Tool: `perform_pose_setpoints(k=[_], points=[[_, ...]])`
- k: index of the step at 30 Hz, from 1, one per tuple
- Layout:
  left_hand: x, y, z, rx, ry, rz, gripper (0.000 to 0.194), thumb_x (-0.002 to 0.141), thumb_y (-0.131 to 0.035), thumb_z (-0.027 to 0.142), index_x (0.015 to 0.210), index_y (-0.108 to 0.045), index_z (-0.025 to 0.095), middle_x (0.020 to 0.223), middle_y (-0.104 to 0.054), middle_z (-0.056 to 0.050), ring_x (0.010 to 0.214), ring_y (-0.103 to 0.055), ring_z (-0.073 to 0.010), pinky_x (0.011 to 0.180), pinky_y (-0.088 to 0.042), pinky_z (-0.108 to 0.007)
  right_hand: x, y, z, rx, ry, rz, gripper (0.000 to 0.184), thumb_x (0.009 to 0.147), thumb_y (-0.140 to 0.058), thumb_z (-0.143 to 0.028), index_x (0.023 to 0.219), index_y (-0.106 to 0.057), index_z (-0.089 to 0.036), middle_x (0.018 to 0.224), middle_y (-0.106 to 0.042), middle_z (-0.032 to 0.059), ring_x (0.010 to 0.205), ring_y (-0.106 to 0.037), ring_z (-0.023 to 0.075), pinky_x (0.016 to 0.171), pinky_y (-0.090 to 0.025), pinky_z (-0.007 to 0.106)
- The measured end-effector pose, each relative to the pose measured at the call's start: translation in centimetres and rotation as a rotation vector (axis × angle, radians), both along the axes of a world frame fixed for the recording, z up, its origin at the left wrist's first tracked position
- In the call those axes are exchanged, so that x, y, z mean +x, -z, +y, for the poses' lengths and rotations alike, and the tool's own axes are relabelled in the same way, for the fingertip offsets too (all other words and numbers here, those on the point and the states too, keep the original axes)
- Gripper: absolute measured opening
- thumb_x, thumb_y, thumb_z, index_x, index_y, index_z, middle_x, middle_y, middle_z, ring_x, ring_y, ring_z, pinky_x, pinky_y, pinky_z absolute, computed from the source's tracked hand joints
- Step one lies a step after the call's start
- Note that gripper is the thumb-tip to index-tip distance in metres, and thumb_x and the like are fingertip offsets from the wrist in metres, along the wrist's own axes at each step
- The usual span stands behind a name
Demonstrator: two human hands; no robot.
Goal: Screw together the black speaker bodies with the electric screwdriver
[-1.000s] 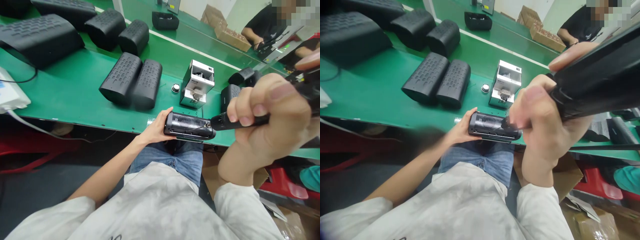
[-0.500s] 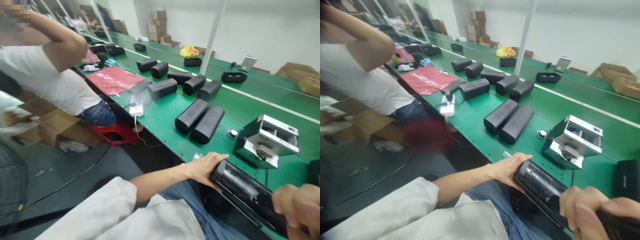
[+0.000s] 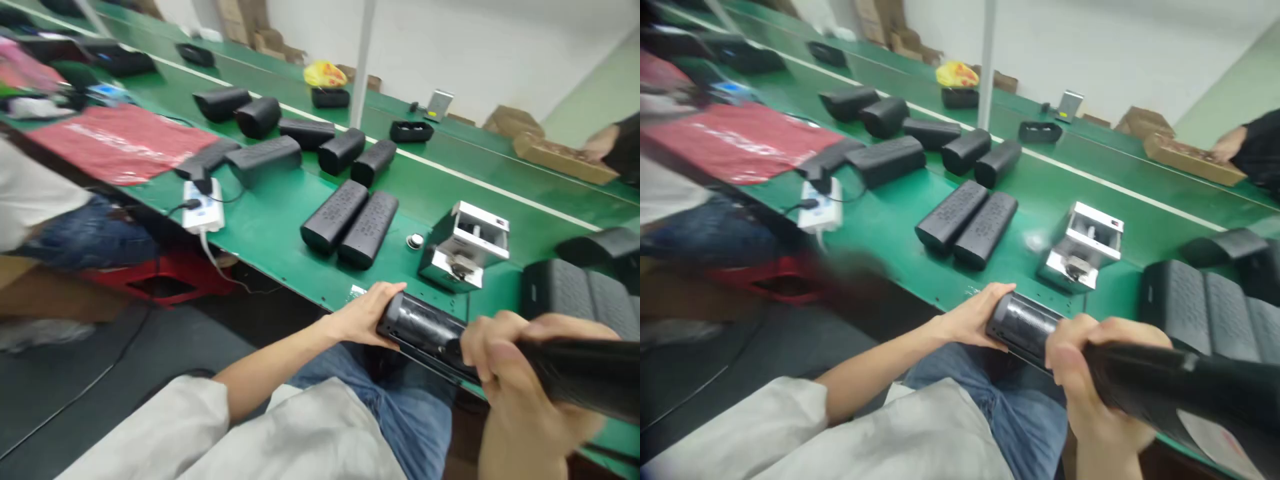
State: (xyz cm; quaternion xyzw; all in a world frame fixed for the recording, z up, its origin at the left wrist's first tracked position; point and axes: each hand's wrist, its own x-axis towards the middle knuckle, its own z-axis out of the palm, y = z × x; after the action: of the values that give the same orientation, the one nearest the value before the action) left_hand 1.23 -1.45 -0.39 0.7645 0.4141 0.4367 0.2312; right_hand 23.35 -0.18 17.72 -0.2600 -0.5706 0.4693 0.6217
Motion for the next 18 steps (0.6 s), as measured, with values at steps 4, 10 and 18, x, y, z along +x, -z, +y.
perform_pose_setpoints(k=[4,10,18], points=[[-0.1,-0.7,-0.3,-0.047,-0.014,-0.027,0.139,0.083,-0.108,0.047,0.187,-0.016,0.036,0.172,-0.051,-0.022,0.159,-0.058,-0.0470,0.133,-0.055,-0.068,-0.3,-1.4,1.3,0.131,-0.196,-0.100,0.027,0.100,-0.081,-0.012,0.116,-0.066,-0.029,0.067,-0.058,-0.0092,0.049,-0.057,0.0138,0.050,-0.051,0.030],[-0.3,-0.8,-0.2,-0.101,-0.035,-0.015,0.142,0.081,-0.110,0.036,0.187,-0.015,0.037,0.176,-0.049,-0.021,0.163,-0.057,-0.0481,0.135,-0.054,-0.070,1.4,-7.0,5.0,0.234,-0.142,0.083,0.024,0.096,-0.094,-0.019,0.108,-0.075,-0.027,0.067,-0.051,-0.0109,0.040,-0.039,0.0048,0.039,-0.043,0.022],[-0.3,-0.6,-0.3,-0.119,-0.054,-0.004,0.149,0.076,-0.113,0.034,0.188,-0.014,0.039,0.175,-0.050,-0.022,0.162,-0.059,-0.0492,0.132,-0.057,-0.071,-0.3,-6.0,17.4,0.458,0.341,-0.086,0.032,0.103,-0.085,-0.030,0.112,-0.055,-0.034,0.069,-0.051,-0.0102,0.051,-0.048,0.0110,0.050,-0.050,0.032]])
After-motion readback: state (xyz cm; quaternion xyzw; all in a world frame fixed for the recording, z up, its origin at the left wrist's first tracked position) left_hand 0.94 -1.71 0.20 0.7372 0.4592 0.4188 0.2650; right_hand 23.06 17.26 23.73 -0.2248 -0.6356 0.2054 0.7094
